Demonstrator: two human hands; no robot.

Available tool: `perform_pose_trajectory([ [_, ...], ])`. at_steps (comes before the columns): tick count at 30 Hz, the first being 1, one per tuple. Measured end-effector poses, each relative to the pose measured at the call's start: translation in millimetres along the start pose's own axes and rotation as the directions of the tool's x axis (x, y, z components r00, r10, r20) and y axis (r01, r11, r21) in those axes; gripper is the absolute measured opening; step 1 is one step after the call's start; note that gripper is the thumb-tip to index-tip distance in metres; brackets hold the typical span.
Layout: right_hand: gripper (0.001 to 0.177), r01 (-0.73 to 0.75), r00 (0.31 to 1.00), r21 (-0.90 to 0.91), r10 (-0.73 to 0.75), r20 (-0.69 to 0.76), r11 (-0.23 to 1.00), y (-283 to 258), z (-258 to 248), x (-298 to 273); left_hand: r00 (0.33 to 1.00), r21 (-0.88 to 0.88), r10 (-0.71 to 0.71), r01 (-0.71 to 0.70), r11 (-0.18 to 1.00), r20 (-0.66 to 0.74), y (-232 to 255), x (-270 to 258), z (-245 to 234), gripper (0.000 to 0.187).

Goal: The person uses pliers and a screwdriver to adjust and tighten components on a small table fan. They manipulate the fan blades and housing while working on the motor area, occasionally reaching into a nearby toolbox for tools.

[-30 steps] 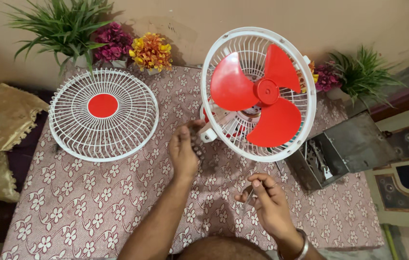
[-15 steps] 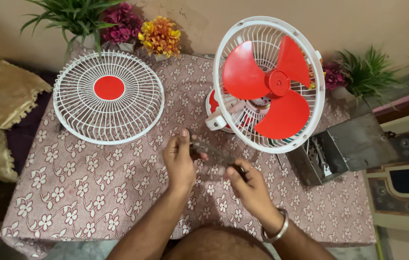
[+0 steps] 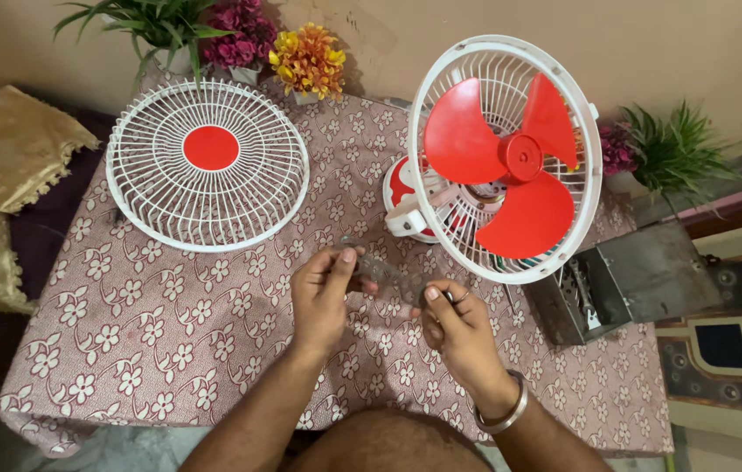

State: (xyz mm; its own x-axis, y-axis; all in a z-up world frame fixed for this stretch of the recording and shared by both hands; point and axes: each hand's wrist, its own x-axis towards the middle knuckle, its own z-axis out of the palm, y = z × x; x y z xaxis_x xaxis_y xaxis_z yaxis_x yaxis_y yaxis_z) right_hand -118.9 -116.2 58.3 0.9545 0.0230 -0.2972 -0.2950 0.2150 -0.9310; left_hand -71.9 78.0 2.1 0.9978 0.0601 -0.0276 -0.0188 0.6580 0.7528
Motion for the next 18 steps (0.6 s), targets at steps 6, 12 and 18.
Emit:
perform_pose_trajectory([
  [6, 0.016, 0.009, 1.0, 0.038, -0.008, -0.015, 0.999, -1, -1, 1, 0.999, 0.037, -0.034, 0.032, 0.999, 0.034, -10, 4, -9, 0.025],
  [12, 0.019, -0.026, 1.0, 0.09, 0.026, -0.005, 0.996, -6, 3, -1, 0.975, 0.134, -0.014, -0.016, 0.991, 0.223, -7, -5, 0, 0.039],
  [18, 0.019, -0.048, 0.999, 0.115, 0.049, -0.005, 0.992, -4, 9, -1, 0.947, 0.23, -0.034, -0.043, 0.972, 0.321, 3, -10, 13, 0.04],
])
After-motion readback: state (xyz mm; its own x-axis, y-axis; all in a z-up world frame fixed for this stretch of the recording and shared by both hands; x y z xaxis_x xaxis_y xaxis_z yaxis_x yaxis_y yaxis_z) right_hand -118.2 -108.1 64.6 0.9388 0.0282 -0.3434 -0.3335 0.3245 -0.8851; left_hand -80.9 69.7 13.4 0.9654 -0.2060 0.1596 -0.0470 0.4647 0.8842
